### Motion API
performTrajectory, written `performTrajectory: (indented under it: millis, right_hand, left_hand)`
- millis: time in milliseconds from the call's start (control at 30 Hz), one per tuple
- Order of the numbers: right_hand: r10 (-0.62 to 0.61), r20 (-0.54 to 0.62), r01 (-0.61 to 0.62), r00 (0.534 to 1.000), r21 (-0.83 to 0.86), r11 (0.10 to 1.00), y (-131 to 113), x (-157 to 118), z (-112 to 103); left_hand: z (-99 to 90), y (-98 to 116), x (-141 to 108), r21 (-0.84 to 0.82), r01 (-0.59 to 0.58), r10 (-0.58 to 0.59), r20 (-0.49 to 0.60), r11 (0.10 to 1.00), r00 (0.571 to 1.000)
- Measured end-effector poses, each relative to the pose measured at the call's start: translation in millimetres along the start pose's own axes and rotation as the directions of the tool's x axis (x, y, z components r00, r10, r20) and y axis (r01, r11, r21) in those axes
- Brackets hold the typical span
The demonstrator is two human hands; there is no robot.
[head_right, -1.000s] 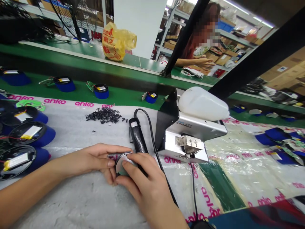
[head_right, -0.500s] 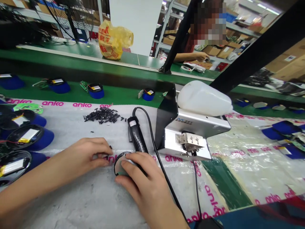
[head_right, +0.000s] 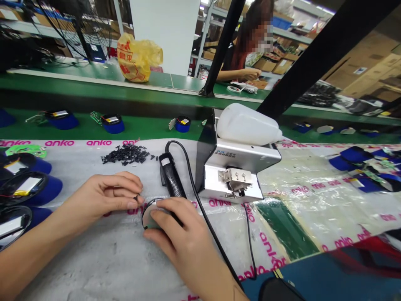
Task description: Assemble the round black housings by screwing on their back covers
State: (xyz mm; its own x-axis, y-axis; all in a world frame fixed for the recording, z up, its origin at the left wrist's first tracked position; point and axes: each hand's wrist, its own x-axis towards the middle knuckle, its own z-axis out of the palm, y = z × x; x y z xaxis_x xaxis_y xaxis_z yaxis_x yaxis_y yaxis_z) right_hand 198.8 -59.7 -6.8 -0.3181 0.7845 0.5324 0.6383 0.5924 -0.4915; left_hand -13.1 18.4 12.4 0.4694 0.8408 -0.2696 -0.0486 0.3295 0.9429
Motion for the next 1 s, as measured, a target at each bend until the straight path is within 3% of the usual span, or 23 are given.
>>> performTrajectory:
  millis: [233,433,733,1000]
  right_hand:
    - [-0.109,-0.068,0.106,0.992,-0.048,0.993,-3,-2,-1]
    - [-0.143,-0.113,0.145,0.983,0.009,0.989,-6,0,-2]
    - [-0.211,-0.107,0.207,0.972,-0.047,0.977,-7,6,-6]
    - [-0.243,-0.053,0.233,0.969,-0.141,0.962,-8,12,-12]
  left_hand:
    - [-2.1,-3,3,0.006,0.031,-0.031,0.038,1.0,0.999]
    - [1.4,-3,0,0.012,0.108,-0.109,0.106,0.994,0.988]
    - [2.7,-9,-1,0.067,0.076,-0.079,0.047,0.995,0.996]
    - [17.2,1,-7,0.288,-0.007,0.032,-0.082,0.958,0.996]
